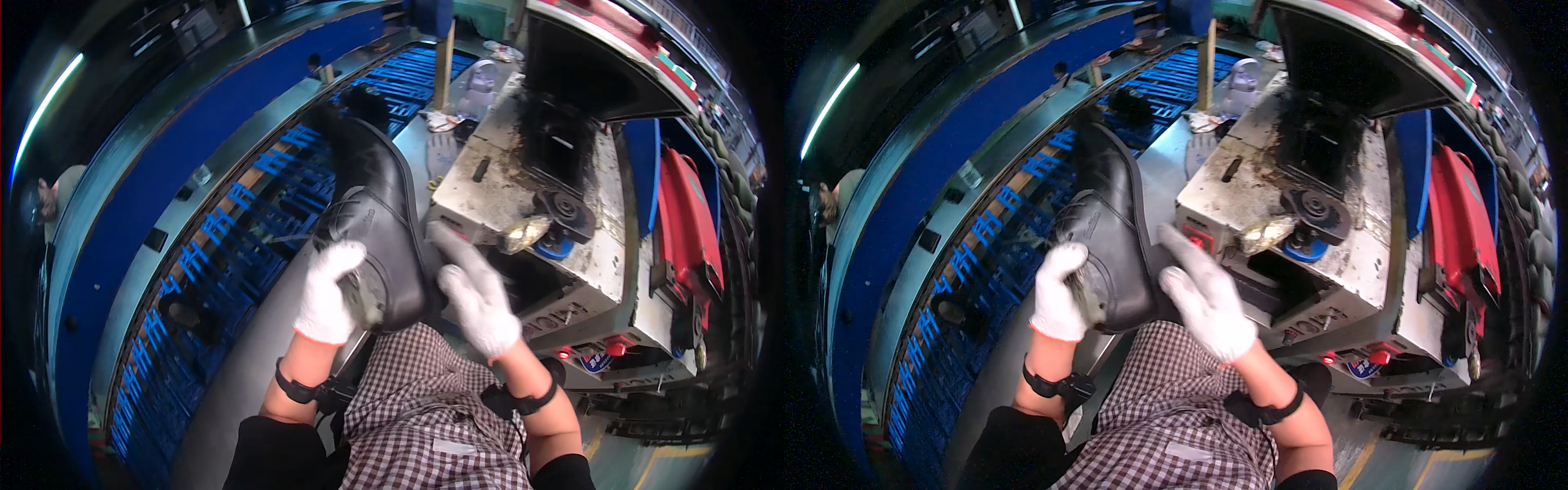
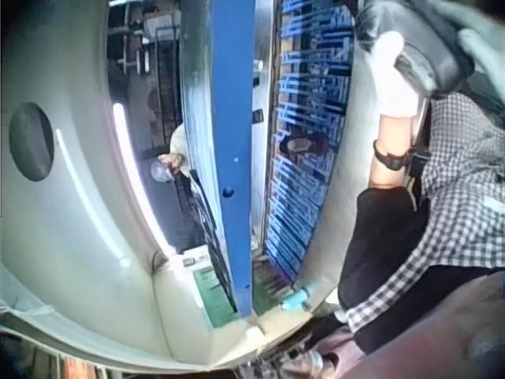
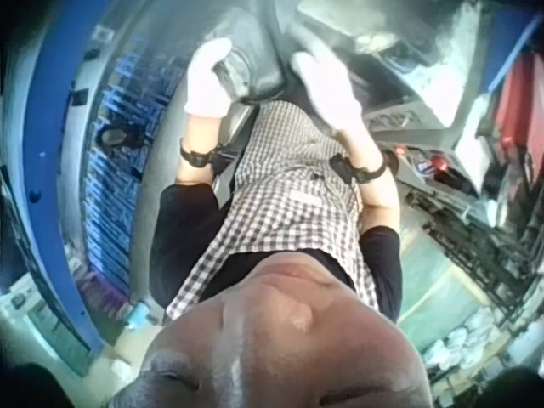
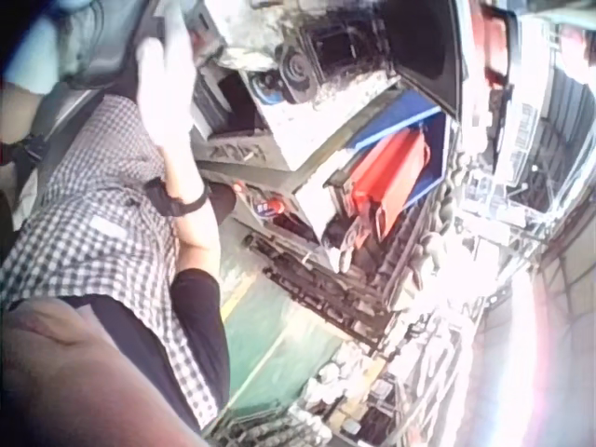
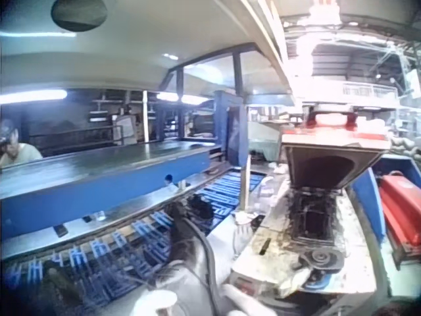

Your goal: Use a mechanical press machine to shape and set the heel area of leather shoes.

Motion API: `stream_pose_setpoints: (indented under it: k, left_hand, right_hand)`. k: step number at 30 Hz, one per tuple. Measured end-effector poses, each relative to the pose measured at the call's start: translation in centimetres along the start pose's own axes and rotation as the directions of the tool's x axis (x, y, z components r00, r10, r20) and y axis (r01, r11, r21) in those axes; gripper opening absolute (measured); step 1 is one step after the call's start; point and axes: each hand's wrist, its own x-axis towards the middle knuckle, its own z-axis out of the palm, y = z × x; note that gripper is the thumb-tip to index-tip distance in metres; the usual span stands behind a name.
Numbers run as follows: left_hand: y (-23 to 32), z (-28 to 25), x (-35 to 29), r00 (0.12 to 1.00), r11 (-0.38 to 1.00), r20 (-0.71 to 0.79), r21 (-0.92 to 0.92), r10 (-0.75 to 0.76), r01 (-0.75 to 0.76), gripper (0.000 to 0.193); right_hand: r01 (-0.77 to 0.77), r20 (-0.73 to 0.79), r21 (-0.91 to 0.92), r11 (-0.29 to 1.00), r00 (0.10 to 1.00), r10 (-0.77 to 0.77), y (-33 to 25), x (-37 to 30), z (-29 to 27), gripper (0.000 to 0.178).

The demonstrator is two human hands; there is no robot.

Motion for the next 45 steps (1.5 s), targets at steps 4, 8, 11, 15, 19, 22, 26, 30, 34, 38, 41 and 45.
stream_pose_setpoints:
  k: [4, 8, 11, 15, 19, 22, 26, 30, 34, 38, 41, 45]
  left_hand:
    - [2.0, -5.6, 3.4, 0.963, 0.993, -0.253, 0.051, -0.089, 0.105, 0.022]
    - [3.7, -12.5, 10.5, 0.937, 0.974, -0.342, 0.174, -0.077, 0.143, 0.007]
    - [3.5, -16.3, 17.8, 0.862, 0.882, -0.453, 0.472, 0.226, 0.017, 0.026]
    - [6.8, -18.9, 24.3, 0.825, 0.768, -0.436, 0.641, 0.361, 0.002, 0.047]
    - [9.6, -20.6, 32.4, 0.731, 0.617, -0.391, 0.785, 0.560, -0.053, 0.086]
    - [9.6, -22.4, 35.9, 0.744, 0.326, -0.360, 0.924, 0.563, 0.200, 0.113]
    - [4.8, -24.1, 36.8, 0.749, 0.143, -0.421, 0.901, 0.511, 0.409, 0.105]
    - [4.3, -23.2, 33.7, 0.824, 0.173, -0.393, 0.919, 0.408, 0.353, 0.103]
    - [5.7, -24.1, 23.3, 0.939, 0.140, -0.248, 0.966, 0.239, 0.219, 0.097]
    - [11.7, -28.7, 10.1, 0.676, -0.183, -0.289, 0.824, 0.678, 0.536, 0.084]
    - [15.6, -28.4, 2.5, 0.281, -0.099, -0.414, 0.409, 0.866, 0.907, 0.088]
    - [19.9, -43.9, -7.8, -0.086, 0.384, -0.507, 0.520, 0.858, 0.763, 0.086]
  right_hand:
    - [0.176, -0.316, -0.204, 0.963, 0.919, -0.235, 0.3, -1.9, -5.5, 0.040]
    - [0.009, -0.657, -0.400, 0.916, 0.694, -0.294, 3.6, -2.5, -12.9, 0.034]
    - [-0.115, -0.688, -0.477, 0.871, 0.666, -0.289, 8.6, -4.5, -17.3, 0.034]
    - [-0.303, -0.494, -0.801, 0.516, 0.823, -0.282, 9.5, -5.2, -17.6, 0.035]
    - [-0.347, -0.534, -0.769, 0.536, 0.811, -0.241, 9.5, -5.6, -17.3, 0.036]
    - [-0.356, -0.562, -0.733, 0.579, 0.797, -0.221, 10.4, -6.3, -17.7, 0.034]
    - [-0.390, -0.597, -0.695, 0.604, 0.781, -0.183, 10.0, -5.7, -17.4, 0.032]
    - [-0.389, -0.591, -0.699, 0.600, 0.787, -0.178, 10.2, -5.7, -17.4, 0.032]
    - [-0.352, -0.572, -0.672, 0.652, 0.806, -0.155, 10.3, -5.7, -17.6, 0.031]
    - [-0.366, -0.579, -0.679, 0.637, 0.800, -0.157, 9.9, -5.6, -17.3, 0.032]
    - [-0.347, -0.585, -0.687, 0.638, 0.786, -0.202, 9.6, -5.6, -17.2, 0.033]
    - [-0.306, -0.542, -0.707, 0.637, 0.813, -0.212, 9.4, -4.3, -16.7, 0.032]
